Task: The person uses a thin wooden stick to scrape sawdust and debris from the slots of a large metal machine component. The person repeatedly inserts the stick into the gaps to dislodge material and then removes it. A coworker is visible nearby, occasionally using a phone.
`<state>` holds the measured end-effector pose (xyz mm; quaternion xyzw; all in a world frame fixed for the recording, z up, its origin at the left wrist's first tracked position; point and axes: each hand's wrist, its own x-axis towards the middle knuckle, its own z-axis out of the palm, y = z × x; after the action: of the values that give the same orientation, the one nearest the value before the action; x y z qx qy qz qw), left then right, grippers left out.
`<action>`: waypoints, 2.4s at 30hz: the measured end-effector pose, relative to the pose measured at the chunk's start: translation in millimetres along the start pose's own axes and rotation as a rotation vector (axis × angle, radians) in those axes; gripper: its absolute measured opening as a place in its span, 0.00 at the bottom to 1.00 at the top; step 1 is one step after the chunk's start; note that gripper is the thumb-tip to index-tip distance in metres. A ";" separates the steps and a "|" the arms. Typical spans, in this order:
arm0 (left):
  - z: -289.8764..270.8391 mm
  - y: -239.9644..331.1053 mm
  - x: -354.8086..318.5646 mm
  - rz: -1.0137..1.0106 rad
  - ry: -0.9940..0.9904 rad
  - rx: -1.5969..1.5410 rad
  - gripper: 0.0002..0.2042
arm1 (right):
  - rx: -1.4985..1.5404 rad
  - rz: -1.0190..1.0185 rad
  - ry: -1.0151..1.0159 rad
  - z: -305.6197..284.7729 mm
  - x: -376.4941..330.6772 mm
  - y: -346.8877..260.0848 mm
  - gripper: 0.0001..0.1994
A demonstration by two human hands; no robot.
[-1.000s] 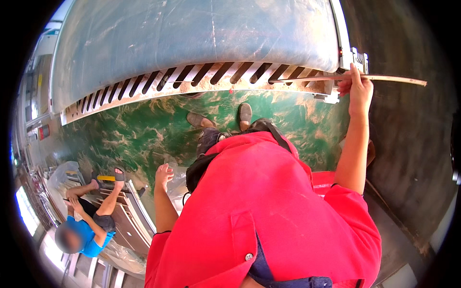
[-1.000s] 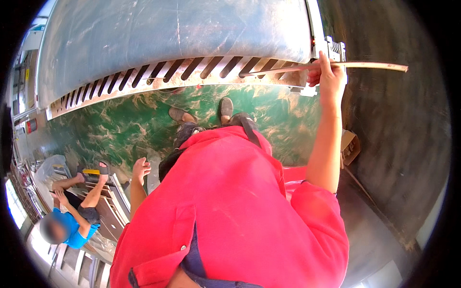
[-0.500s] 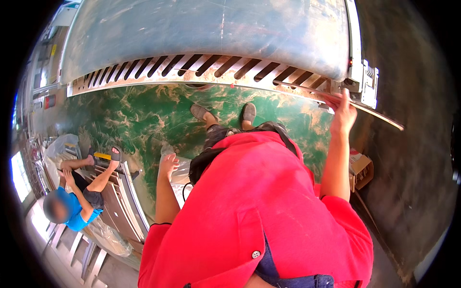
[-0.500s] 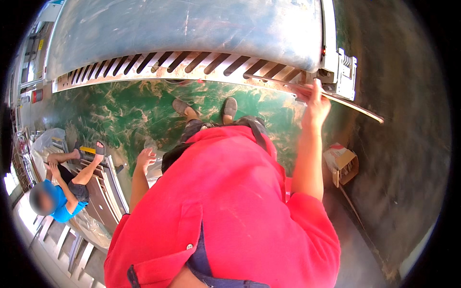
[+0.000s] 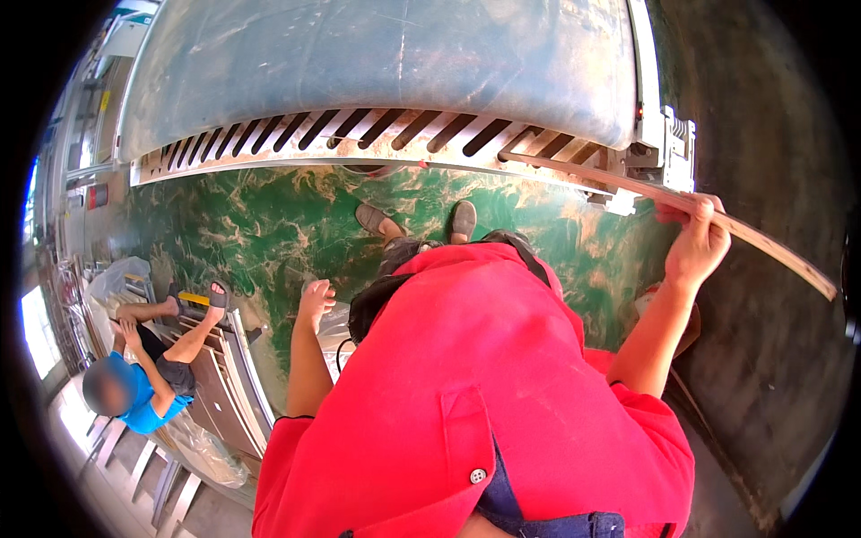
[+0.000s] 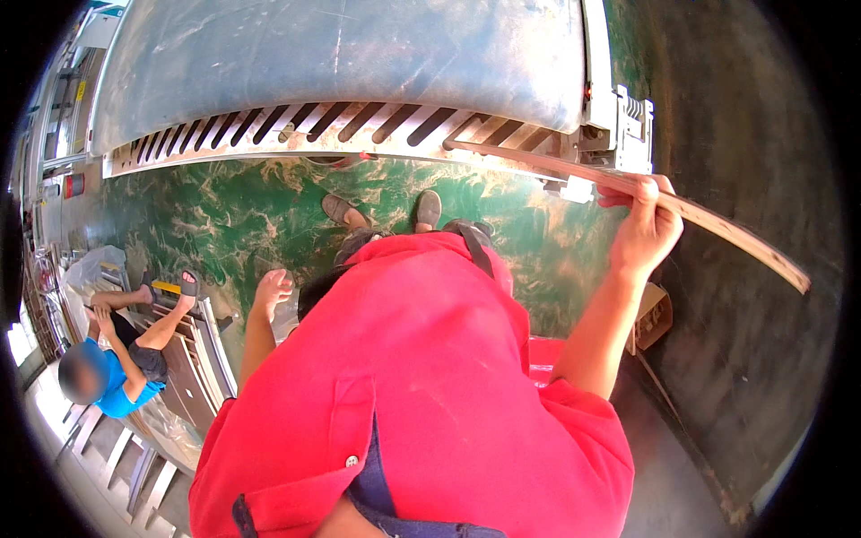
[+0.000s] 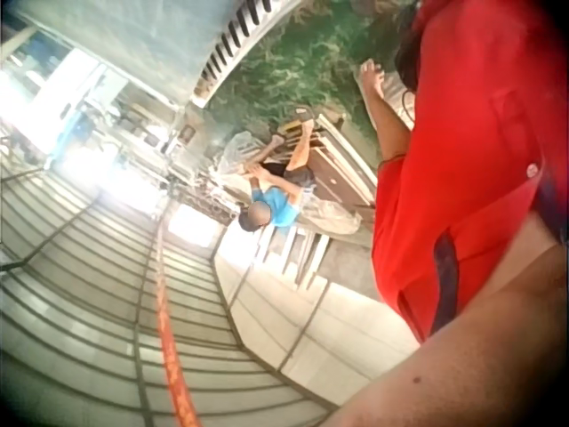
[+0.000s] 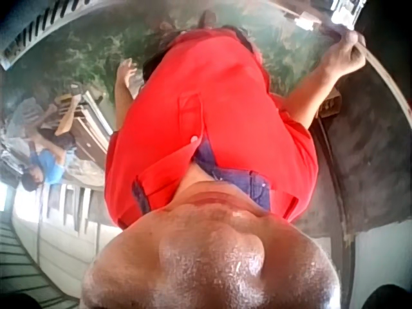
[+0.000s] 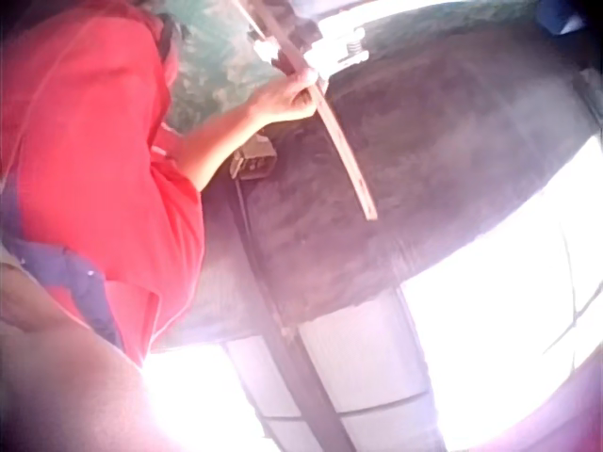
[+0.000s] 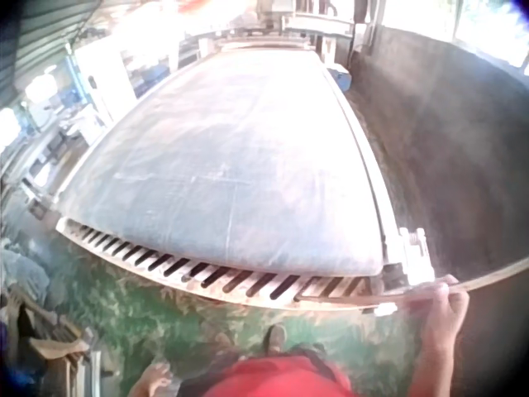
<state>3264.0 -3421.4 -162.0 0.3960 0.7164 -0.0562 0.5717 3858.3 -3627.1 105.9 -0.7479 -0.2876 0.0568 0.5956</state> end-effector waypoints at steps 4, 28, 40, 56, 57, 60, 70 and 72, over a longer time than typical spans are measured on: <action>0.3 5.2 -4.0 0.005 0.008 -0.021 0.19 | 0.061 -0.155 0.015 2.0 0.1 -34.5 0.20; -0.1 -43.0 -3.3 -0.045 0.030 -0.108 0.22 | -0.029 0.046 -0.403 102.5 4.4 -11.0 0.02; -4.3 -24.0 -6.8 -0.052 0.033 -0.051 0.24 | 0.016 0.168 -0.369 84.5 5.0 -23.7 0.04; -4.3 -1.8 -14.0 -0.055 0.064 -0.083 0.21 | 0.253 0.614 -0.350 138.2 -11.0 113.0 0.04; -6.7 -3.4 -15.0 -0.058 0.068 -0.086 0.21 | 0.242 0.665 -0.357 148.3 -12.3 110.0 0.04; -9.1 -5.9 -14.6 -0.090 0.055 -0.066 0.22 | 0.265 0.713 -0.359 163.0 -18.2 120.5 0.05; -10.5 -6.0 -7.2 -0.024 0.039 -0.053 0.21 | 0.499 0.590 -0.144 102.4 -13.6 112.2 0.03; -6.1 3.2 -16.3 -0.037 0.055 -0.068 0.21 | 0.465 0.535 -0.129 71.1 -1.7 97.7 0.04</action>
<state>3261.8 -3424.2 -144.7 0.3644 0.7406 -0.0314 0.5637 3861.9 -3579.2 -5.0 -0.6363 -0.0981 0.3213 0.6945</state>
